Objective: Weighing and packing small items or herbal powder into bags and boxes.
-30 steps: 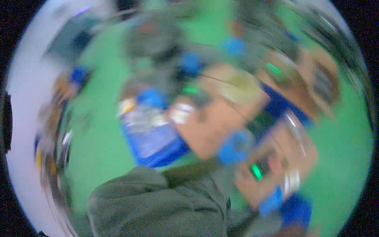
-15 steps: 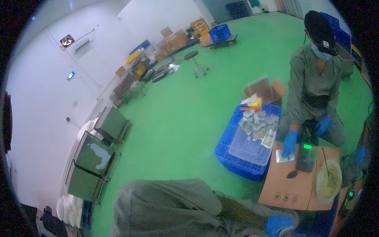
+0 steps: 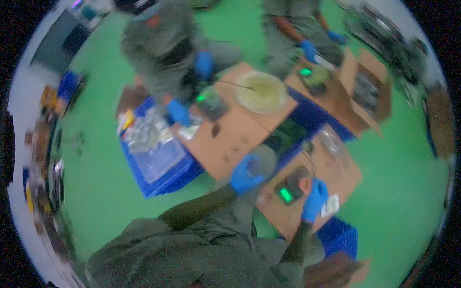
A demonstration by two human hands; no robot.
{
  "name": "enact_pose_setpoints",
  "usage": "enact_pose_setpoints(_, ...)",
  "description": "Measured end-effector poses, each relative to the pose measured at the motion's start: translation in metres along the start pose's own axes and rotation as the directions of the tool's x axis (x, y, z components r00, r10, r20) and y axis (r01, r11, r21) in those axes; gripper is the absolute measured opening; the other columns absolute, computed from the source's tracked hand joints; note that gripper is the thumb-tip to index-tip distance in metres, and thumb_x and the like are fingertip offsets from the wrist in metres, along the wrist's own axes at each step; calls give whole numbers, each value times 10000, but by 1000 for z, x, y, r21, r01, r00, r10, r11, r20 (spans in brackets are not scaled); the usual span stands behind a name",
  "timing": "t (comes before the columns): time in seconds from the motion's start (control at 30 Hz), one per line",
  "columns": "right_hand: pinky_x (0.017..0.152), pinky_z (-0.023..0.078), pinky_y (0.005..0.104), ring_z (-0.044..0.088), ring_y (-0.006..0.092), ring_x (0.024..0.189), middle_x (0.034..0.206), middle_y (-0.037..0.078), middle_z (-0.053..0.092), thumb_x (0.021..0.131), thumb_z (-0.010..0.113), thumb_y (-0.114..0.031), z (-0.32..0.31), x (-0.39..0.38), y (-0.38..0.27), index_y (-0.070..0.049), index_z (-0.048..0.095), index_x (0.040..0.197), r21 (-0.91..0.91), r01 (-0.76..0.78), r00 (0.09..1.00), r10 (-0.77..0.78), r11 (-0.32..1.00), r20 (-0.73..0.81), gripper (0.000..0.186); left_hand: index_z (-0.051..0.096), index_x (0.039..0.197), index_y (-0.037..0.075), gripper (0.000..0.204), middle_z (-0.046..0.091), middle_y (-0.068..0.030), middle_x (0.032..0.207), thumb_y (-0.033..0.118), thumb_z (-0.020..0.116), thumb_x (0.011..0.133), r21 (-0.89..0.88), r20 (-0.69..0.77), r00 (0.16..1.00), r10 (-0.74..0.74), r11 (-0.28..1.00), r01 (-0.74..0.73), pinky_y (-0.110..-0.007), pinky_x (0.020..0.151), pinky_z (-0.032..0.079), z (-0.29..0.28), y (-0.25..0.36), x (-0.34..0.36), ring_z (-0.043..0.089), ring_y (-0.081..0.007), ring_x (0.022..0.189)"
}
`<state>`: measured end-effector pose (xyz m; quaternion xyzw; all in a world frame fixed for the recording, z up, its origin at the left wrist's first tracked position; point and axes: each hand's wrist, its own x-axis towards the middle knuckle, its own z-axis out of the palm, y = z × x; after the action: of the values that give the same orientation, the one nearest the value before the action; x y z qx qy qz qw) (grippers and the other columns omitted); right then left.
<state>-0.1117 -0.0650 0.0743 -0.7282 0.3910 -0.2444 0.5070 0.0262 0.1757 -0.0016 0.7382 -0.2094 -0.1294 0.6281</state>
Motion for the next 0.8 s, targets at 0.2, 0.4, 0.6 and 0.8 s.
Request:
enact_pose_setpoints(0.2,728,504,293,606,111,822,845,49,699,934,661,-150,76,76,-53,41,714,1006,54,129,985,-134,990,106,211,486,1257,-11,715,581,-162,1118,275,851,714,-73,103,993,-65,995,72,-408,948,480,16,5,12,596,-296,1066)
enact_pose_setpoints(0.4,735,543,515,680,407,879,953,196,696,925,564,-228,222,174,-44,-60,675,1011,-414,387,922,-337,824,191,219,507,1214,28,655,595,-87,1001,260,856,710,-215,33,999,-16,976,23,-373,862,495,14,-3,5,588,-225,930)
enact_pose_setpoints(0.6,662,551,530,686,400,775,909,172,664,947,522,-178,284,211,23,-96,626,1003,-658,498,861,-413,565,296,144,492,1244,38,664,562,-56,1030,233,843,715,-314,63,994,-89,944,104,-346,882,468,12,8,4,535,-174,939)
enact_pose_setpoints(0.8,742,555,496,695,391,837,923,198,707,951,545,-224,192,186,-17,-71,676,999,-483,277,958,-280,831,68,208,477,1195,68,585,497,-33,1038,92,756,682,-478,74,994,-79,872,105,-311,906,417,14,1,14,482,-151,969)
